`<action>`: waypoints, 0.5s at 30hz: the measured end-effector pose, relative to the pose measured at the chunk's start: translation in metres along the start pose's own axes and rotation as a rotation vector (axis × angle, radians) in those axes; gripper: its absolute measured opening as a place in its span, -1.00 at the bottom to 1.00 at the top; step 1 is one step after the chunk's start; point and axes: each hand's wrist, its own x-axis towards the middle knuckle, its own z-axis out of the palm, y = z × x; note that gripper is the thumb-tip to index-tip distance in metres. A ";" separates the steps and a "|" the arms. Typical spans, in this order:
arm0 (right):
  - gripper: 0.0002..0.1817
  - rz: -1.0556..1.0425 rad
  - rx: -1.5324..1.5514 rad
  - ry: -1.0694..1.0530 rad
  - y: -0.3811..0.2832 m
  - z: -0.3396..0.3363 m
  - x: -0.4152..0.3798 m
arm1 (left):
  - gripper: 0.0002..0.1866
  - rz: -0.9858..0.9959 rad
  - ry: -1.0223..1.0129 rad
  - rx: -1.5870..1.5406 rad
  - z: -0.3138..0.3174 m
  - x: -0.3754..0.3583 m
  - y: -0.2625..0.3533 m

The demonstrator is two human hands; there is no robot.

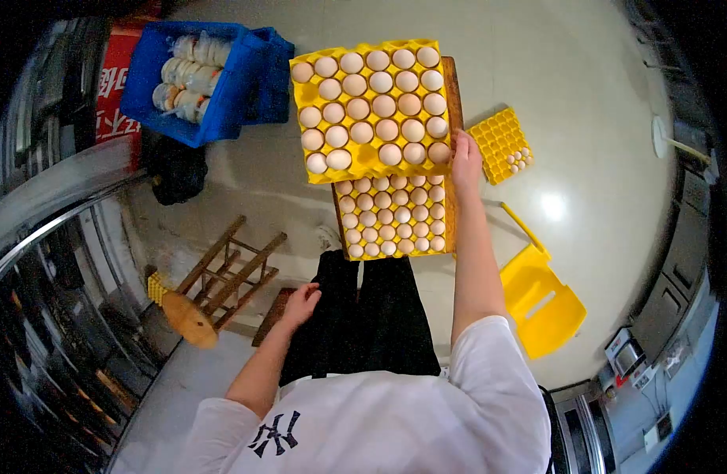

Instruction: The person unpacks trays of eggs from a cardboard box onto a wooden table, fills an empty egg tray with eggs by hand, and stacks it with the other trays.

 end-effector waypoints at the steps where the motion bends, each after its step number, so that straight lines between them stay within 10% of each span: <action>1: -0.52 -0.001 0.008 -0.004 -0.015 0.002 -0.003 | -0.53 -0.002 0.009 0.001 -0.002 -0.001 0.001; 15: -0.48 0.037 -0.450 -0.052 -0.012 -0.054 -0.093 | -0.55 0.086 -0.021 0.097 -0.043 0.009 0.024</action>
